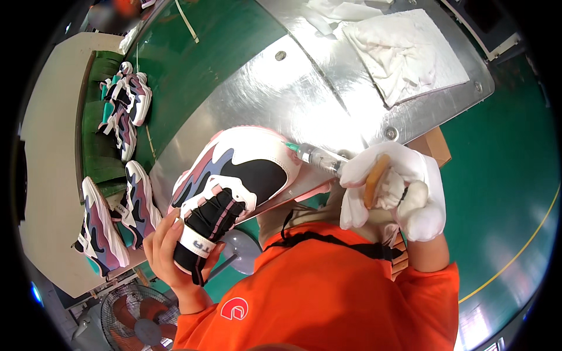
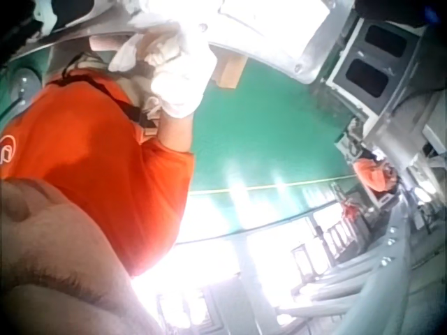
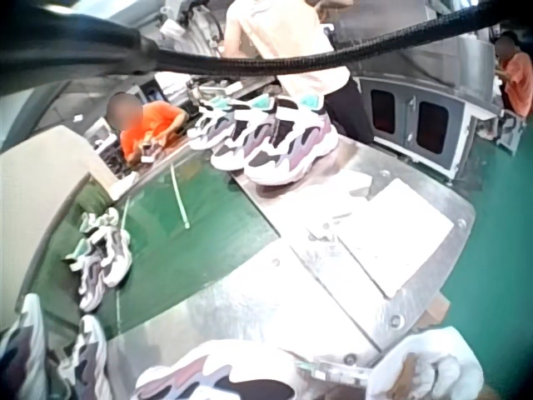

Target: The person uses a syringe to apply glue to the seams of a multi-colored sneaker. They hold the shoe with one hand and carefully inject the adhesive along the edges of the upper and sole. After treating a shoe, they place it on a metal table and pick up another one to repeat the process.

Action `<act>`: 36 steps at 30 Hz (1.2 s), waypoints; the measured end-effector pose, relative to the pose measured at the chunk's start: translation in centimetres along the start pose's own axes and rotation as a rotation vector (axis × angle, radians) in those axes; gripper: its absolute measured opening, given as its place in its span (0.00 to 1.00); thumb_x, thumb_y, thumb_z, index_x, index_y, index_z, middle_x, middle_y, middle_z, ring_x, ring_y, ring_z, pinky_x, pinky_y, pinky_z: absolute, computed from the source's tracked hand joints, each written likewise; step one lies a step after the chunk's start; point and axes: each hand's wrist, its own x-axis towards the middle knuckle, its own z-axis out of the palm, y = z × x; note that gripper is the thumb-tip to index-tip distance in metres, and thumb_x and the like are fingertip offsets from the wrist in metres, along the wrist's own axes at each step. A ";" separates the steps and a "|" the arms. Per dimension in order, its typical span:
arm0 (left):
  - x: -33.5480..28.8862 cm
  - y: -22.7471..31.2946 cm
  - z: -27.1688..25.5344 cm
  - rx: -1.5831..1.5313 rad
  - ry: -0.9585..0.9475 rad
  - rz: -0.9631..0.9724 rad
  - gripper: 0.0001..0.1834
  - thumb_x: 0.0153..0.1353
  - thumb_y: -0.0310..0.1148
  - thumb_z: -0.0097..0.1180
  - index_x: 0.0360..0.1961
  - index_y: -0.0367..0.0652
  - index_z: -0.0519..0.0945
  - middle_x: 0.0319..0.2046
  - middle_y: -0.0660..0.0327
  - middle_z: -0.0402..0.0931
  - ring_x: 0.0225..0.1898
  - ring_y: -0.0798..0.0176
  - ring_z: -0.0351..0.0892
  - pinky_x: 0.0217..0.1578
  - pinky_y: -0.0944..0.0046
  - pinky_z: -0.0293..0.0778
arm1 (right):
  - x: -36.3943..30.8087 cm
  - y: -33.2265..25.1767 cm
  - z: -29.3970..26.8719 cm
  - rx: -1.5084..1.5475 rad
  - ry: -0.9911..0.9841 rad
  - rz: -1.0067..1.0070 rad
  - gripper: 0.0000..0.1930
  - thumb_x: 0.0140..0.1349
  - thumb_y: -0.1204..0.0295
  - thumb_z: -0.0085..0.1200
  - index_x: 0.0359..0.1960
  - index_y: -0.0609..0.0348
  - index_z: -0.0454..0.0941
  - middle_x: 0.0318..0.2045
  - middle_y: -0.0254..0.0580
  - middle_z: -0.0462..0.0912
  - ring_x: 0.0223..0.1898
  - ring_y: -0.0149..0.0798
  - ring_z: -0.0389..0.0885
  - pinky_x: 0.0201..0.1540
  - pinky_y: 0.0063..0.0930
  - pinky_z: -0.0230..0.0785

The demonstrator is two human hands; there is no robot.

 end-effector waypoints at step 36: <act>15.3 -9.2 0.1 -0.862 -0.899 0.131 0.42 0.36 0.40 0.70 0.56 0.38 0.72 0.58 0.52 0.69 0.59 0.52 0.67 0.57 0.56 0.63 | 4.5 1.0 1.0 -0.650 0.534 -0.294 0.34 0.50 0.80 0.65 0.59 0.62 0.63 0.41 0.36 0.76 0.38 0.23 0.77 0.39 0.20 0.74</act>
